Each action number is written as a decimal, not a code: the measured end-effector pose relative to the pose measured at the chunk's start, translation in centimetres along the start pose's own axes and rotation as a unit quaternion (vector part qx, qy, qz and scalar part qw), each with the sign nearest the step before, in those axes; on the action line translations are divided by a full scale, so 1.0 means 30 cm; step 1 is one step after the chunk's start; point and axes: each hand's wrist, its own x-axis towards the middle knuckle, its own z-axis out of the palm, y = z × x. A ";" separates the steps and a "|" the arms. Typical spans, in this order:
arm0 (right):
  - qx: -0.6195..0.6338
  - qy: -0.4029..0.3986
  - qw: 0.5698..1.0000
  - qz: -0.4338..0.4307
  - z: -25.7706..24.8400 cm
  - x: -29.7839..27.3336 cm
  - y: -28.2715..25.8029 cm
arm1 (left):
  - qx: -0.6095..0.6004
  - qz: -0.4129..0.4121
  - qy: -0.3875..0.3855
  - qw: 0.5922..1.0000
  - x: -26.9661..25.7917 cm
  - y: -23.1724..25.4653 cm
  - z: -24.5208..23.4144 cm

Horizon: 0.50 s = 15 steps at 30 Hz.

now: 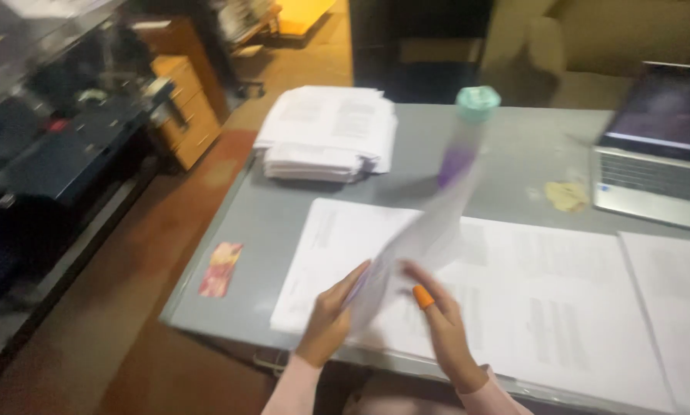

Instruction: Flipping through and marking printed documents at a desk while using a laptop.

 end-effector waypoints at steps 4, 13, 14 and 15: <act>-0.161 0.233 0.944 -0.169 -0.370 0.027 -0.004 | 0.052 0.010 -0.076 0.996 -0.022 0.111 -0.014; -0.117 0.208 0.958 0.157 -0.858 -0.157 -0.034 | 0.071 -0.095 -0.114 0.986 0.008 0.199 0.164; -0.110 0.226 0.958 0.136 -0.860 -0.160 -0.046 | 0.046 -0.071 -0.106 0.991 0.046 0.203 0.184; -0.110 0.236 0.958 0.124 -0.868 -0.182 -0.059 | 0.017 -0.057 -0.090 0.994 0.044 0.208 0.214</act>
